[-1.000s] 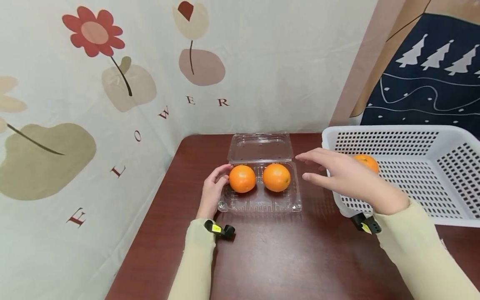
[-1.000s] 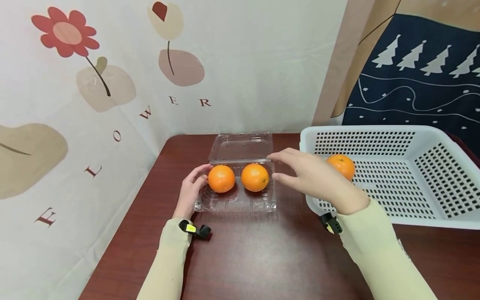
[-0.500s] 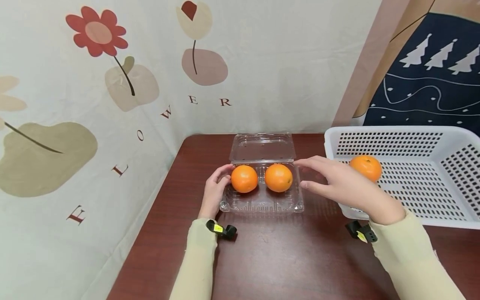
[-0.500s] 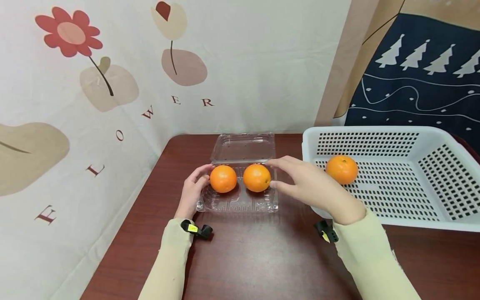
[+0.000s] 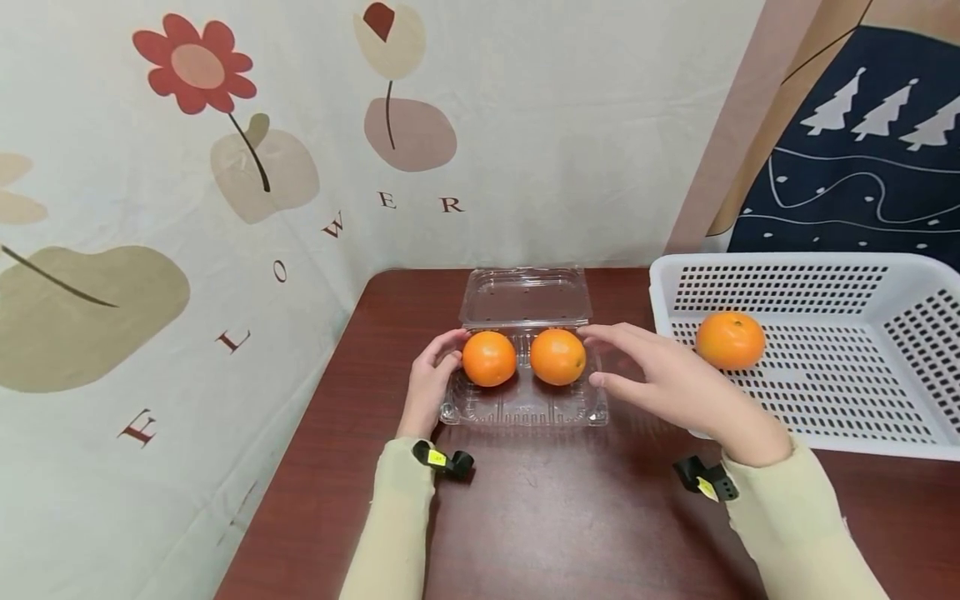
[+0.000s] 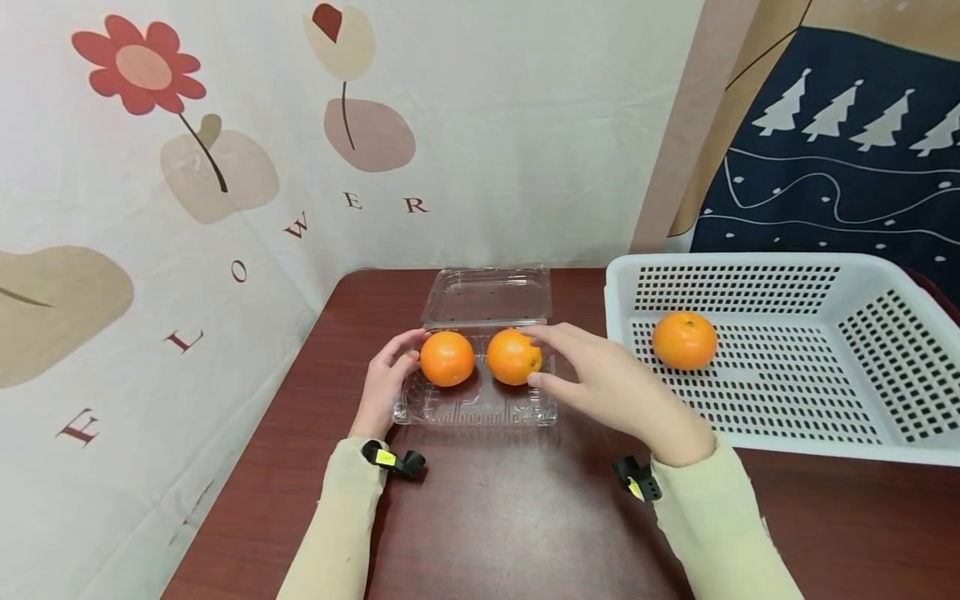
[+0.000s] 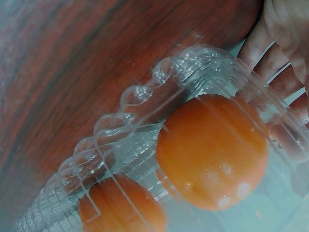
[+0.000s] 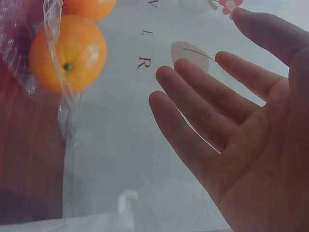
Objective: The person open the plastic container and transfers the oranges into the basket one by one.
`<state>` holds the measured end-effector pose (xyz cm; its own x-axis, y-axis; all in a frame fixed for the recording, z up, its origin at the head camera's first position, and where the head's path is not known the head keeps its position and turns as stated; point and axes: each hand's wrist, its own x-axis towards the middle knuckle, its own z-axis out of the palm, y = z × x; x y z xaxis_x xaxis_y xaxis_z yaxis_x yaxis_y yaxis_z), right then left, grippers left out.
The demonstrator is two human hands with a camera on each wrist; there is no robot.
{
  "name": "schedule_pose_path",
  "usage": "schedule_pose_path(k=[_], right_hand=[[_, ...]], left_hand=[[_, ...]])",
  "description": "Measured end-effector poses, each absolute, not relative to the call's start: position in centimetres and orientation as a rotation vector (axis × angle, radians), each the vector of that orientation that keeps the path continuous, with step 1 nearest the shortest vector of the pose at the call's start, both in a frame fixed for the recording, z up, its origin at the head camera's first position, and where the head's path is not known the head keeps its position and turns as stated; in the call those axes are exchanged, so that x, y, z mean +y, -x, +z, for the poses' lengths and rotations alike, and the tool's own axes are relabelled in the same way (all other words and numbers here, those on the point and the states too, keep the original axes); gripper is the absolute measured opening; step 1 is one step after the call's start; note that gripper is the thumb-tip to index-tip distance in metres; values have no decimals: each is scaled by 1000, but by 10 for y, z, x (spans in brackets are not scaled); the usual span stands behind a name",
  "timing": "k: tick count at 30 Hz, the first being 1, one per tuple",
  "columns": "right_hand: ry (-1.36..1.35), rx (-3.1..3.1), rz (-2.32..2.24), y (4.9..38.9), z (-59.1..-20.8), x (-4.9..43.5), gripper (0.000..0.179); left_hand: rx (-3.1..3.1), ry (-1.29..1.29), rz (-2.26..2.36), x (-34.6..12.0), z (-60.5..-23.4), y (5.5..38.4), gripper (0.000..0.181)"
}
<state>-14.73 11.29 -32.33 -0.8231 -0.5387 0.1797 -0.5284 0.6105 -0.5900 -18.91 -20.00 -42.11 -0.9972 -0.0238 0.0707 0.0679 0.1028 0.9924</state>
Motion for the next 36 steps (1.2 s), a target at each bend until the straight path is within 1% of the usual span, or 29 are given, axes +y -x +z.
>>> schedule_pose_path(k=[8, 12, 24, 36], right_hand=[[849, 2728, -1175, 145, -330, 110, 56], [798, 2703, -1223, 145, -332, 110, 56], [787, 2677, -1312, 149, -336, 108, 49], [826, 2681, -1308, 151, -350, 103, 49]], left_hand=[[-2265, 43, -2058, -206, -441, 199, 29], [-2276, 49, -2042, -206, -443, 199, 29], [-2273, 64, -2056, -201, -422, 191, 32], [-2296, 27, -2039, -200, -420, 188, 32]])
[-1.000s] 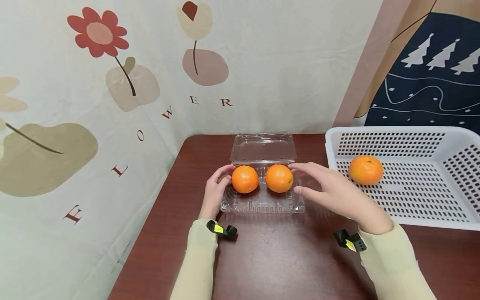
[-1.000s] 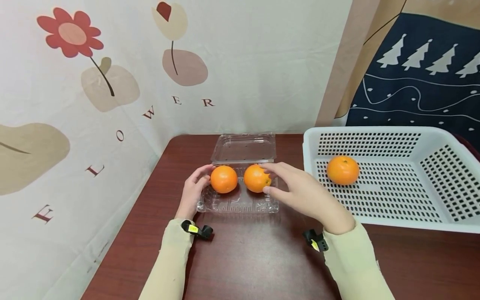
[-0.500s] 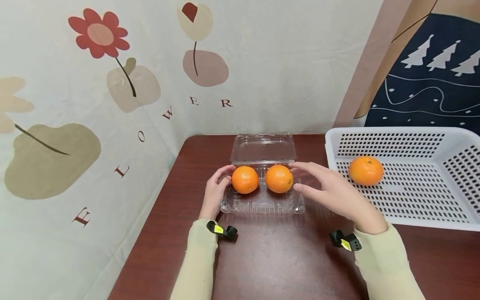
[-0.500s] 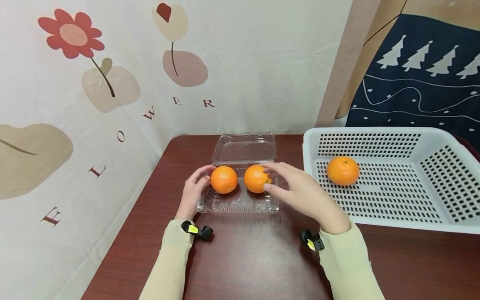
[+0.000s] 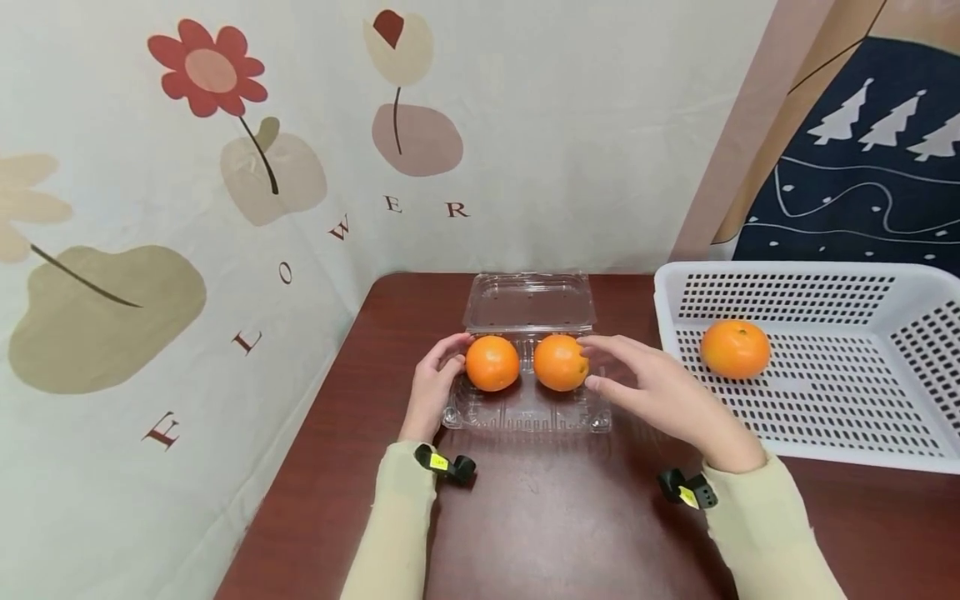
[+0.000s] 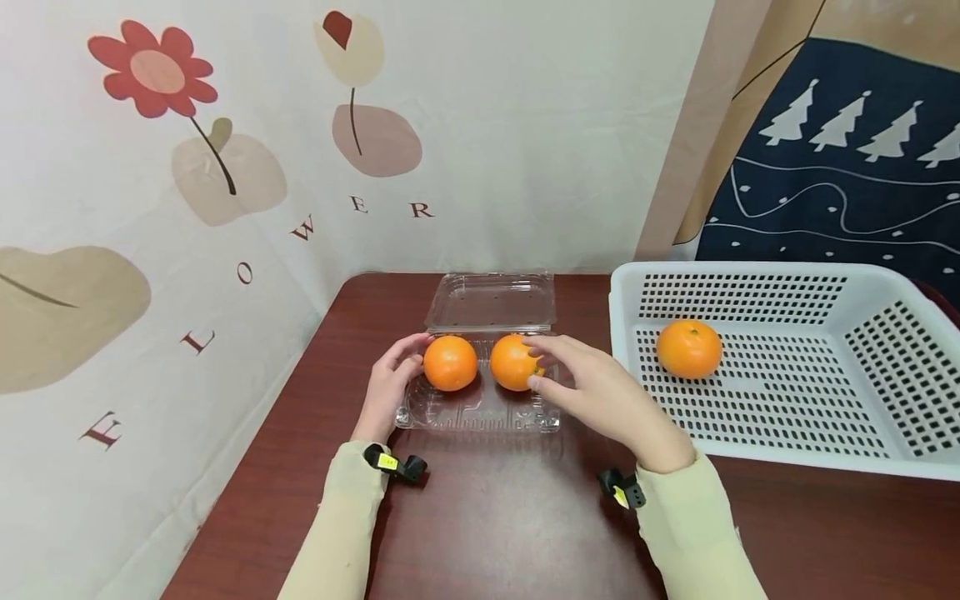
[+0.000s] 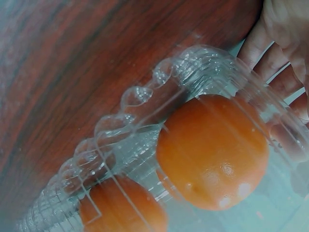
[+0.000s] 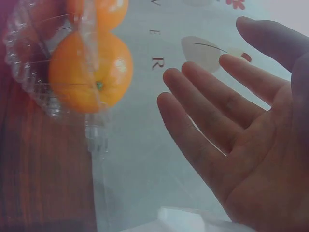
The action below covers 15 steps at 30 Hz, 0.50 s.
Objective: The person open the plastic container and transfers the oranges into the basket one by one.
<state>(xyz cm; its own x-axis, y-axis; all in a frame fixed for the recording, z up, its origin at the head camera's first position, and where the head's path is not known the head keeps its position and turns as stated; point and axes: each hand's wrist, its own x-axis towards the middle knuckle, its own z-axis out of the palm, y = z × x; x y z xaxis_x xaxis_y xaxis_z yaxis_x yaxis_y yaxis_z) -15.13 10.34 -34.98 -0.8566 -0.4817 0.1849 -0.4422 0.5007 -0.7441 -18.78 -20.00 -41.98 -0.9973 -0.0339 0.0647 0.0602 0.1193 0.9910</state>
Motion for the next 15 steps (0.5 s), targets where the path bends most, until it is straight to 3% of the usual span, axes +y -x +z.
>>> schedule_pose_path(k=[15], right_hand=[[851, 2591, -1346, 146, -352, 87, 44]], left_hand=[[-2294, 41, -2036, -200, -419, 187, 32]])
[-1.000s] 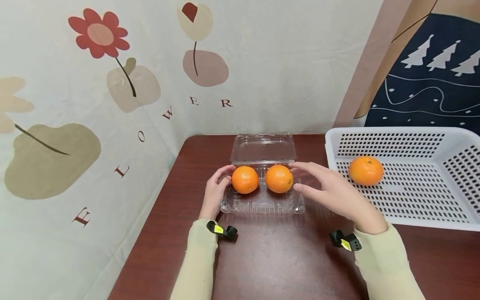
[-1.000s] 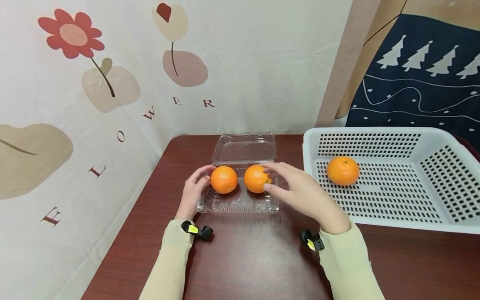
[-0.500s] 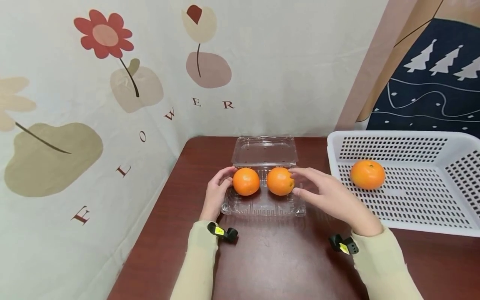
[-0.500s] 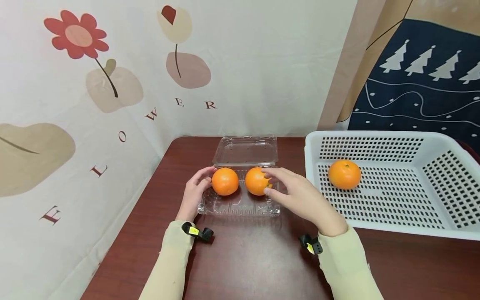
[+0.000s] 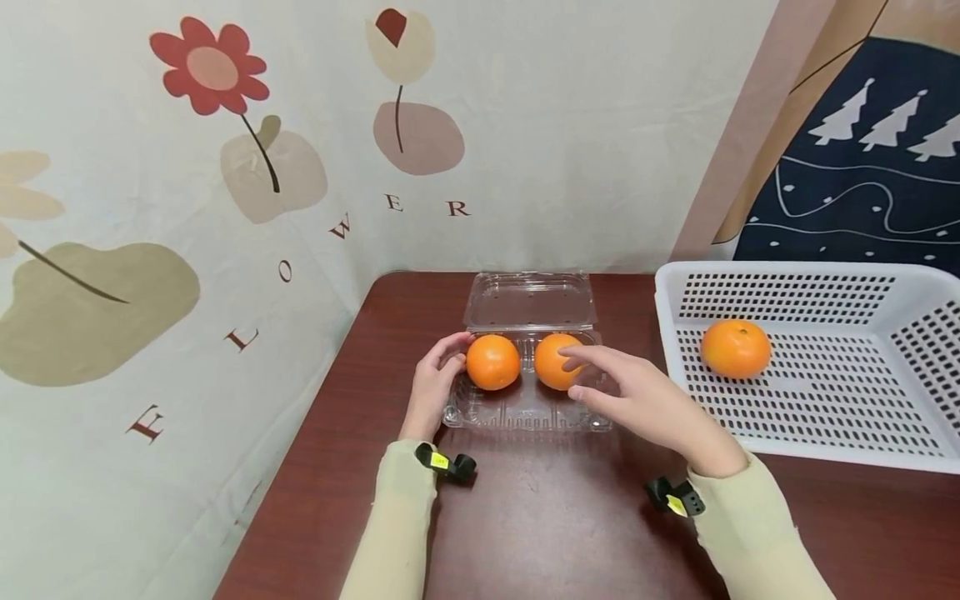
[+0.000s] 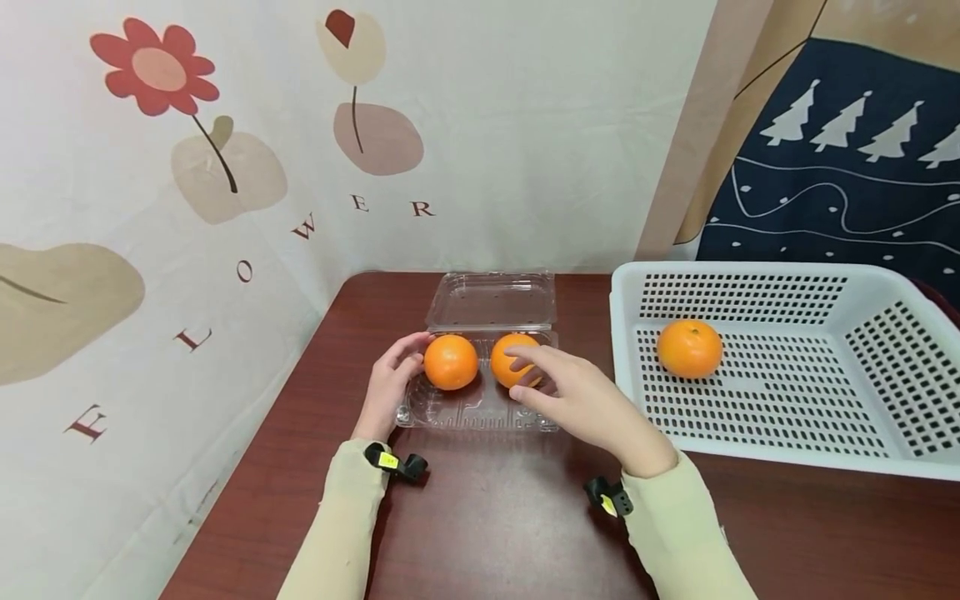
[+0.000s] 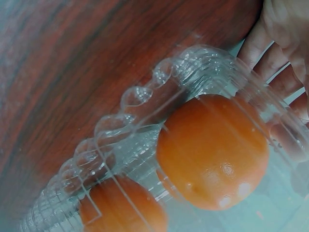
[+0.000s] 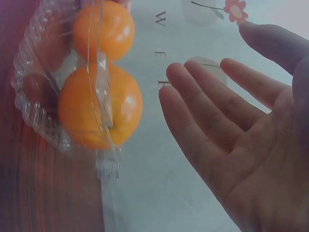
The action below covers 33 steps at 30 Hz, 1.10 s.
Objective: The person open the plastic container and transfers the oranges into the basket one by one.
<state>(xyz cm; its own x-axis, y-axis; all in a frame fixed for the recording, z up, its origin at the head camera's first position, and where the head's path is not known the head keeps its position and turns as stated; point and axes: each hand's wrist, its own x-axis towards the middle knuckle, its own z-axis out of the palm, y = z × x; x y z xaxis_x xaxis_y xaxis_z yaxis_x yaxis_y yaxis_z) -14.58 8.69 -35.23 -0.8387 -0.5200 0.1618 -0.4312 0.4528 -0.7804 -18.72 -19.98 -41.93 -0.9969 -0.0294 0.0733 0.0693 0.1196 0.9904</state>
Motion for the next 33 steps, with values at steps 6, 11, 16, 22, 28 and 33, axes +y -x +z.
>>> schedule_pose_path(k=[6, 11, 16, 22, 28, 33], right_hand=[[863, 2610, -1308, 142, -354, 75, 47], [906, 2612, -1305, 140, -356, 66, 46], [906, 2603, -1282, 140, -358, 59, 51], [882, 2571, -1292, 140, -363, 52, 55], [905, 2575, -1265, 140, -367, 50, 55], [906, 2586, -1253, 141, -370, 50, 50]], left_hand=[[-2293, 49, -2040, -199, -420, 187, 32], [-2292, 69, -2038, -199, -419, 188, 32], [-2269, 84, -2057, -201, -419, 190, 33], [-2273, 53, -2061, -202, -421, 188, 33], [-2275, 67, -2057, -202, -421, 188, 32], [-2269, 73, -2057, -201, -420, 188, 33]])
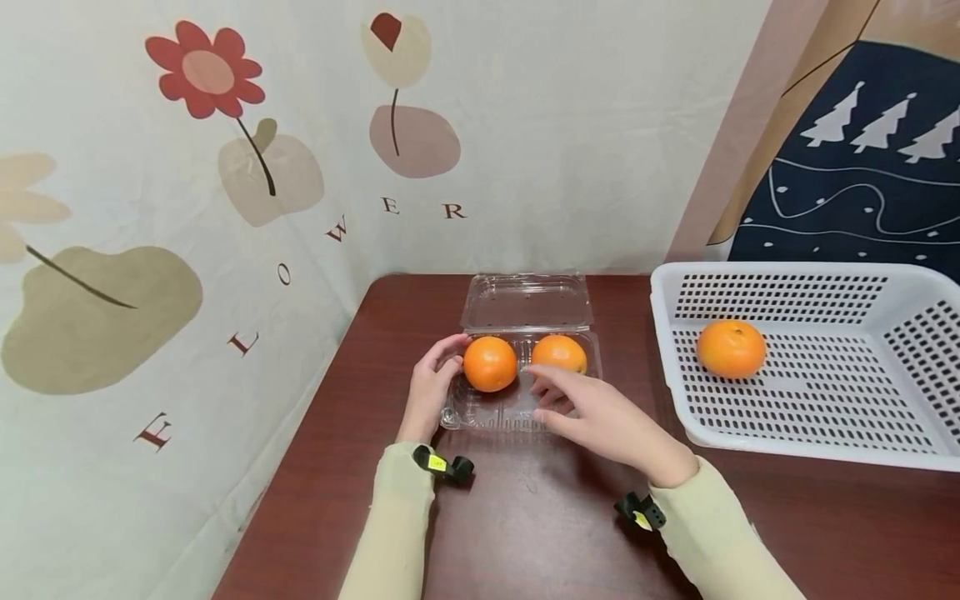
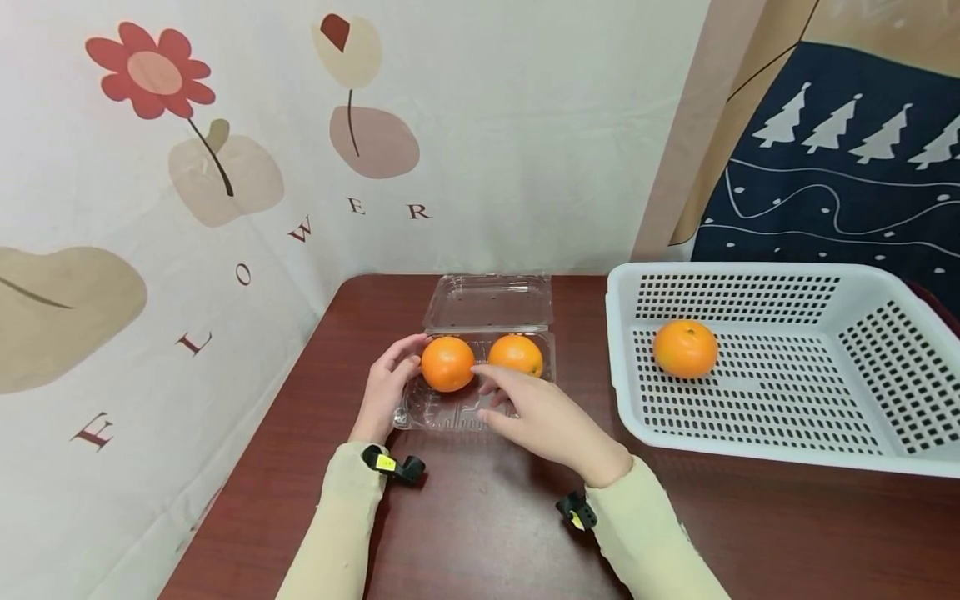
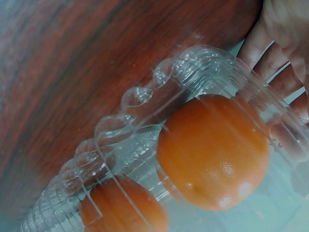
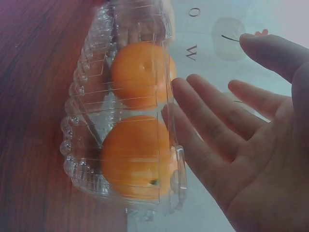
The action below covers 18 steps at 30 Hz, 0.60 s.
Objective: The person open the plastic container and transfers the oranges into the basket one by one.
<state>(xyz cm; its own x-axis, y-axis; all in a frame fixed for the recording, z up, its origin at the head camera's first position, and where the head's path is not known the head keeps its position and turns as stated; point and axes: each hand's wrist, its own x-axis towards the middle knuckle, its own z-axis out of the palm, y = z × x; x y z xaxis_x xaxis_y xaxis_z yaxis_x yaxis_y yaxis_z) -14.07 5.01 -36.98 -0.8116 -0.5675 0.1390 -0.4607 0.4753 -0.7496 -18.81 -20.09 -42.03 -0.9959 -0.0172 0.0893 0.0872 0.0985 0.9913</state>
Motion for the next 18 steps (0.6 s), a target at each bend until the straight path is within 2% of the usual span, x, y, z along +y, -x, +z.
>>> schedule_pose_path(k=[8, 18], right_hand=[[925, 2592, -1304, 142, -375, 47, 42], [898, 2616, -1281, 145, -382, 46, 41]], left_hand=[[-2274, 70, -2062, -201, -419, 188, 33], [-2267, 84, -2052, -201, -421, 190, 32]])
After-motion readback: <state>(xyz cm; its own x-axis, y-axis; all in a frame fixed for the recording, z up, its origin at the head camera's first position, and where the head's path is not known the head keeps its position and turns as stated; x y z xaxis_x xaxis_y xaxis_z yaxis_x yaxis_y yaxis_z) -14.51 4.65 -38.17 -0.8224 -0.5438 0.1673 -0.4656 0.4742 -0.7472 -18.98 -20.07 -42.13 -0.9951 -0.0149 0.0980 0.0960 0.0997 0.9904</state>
